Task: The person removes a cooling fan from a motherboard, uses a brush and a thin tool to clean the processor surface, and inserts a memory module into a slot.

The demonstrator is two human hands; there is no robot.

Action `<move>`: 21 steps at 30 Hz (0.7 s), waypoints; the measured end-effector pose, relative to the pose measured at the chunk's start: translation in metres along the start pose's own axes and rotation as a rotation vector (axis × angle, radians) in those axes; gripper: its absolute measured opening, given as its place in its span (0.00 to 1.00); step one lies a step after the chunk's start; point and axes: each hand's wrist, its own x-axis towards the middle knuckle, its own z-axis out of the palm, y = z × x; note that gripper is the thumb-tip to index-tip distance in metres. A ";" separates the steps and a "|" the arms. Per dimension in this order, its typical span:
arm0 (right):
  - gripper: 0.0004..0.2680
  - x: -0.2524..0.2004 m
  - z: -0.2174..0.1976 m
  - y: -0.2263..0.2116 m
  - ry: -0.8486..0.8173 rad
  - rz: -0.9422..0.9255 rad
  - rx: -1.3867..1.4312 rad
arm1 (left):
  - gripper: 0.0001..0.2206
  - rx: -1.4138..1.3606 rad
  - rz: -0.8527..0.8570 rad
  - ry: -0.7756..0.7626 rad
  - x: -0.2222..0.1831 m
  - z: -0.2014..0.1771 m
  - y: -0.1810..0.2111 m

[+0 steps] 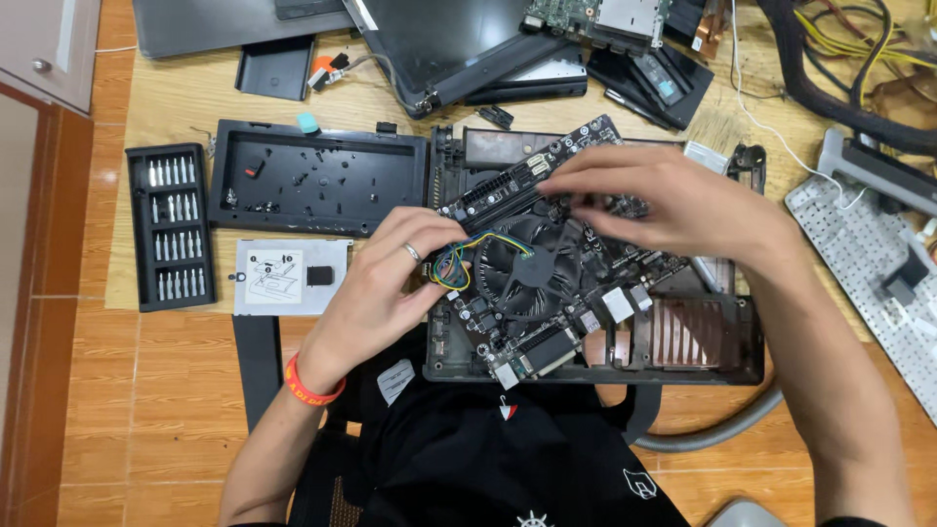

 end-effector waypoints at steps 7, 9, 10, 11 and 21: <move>0.10 0.009 0.013 0.005 0.030 0.027 0.033 | 0.17 0.066 -0.010 0.035 -0.002 0.008 -0.001; 0.08 0.009 0.016 0.005 0.050 -0.018 0.007 | 0.19 0.060 -0.022 0.035 -0.001 0.008 0.000; 0.08 0.009 0.017 0.005 0.050 -0.014 0.008 | 0.19 0.057 -0.022 0.032 -0.001 0.009 -0.001; 0.08 0.009 0.019 0.005 0.036 0.022 0.029 | 0.18 0.063 -0.012 0.035 -0.001 0.009 -0.001; 0.08 0.005 0.026 0.001 0.039 0.158 0.086 | 0.18 0.105 0.024 0.062 -0.002 0.010 -0.002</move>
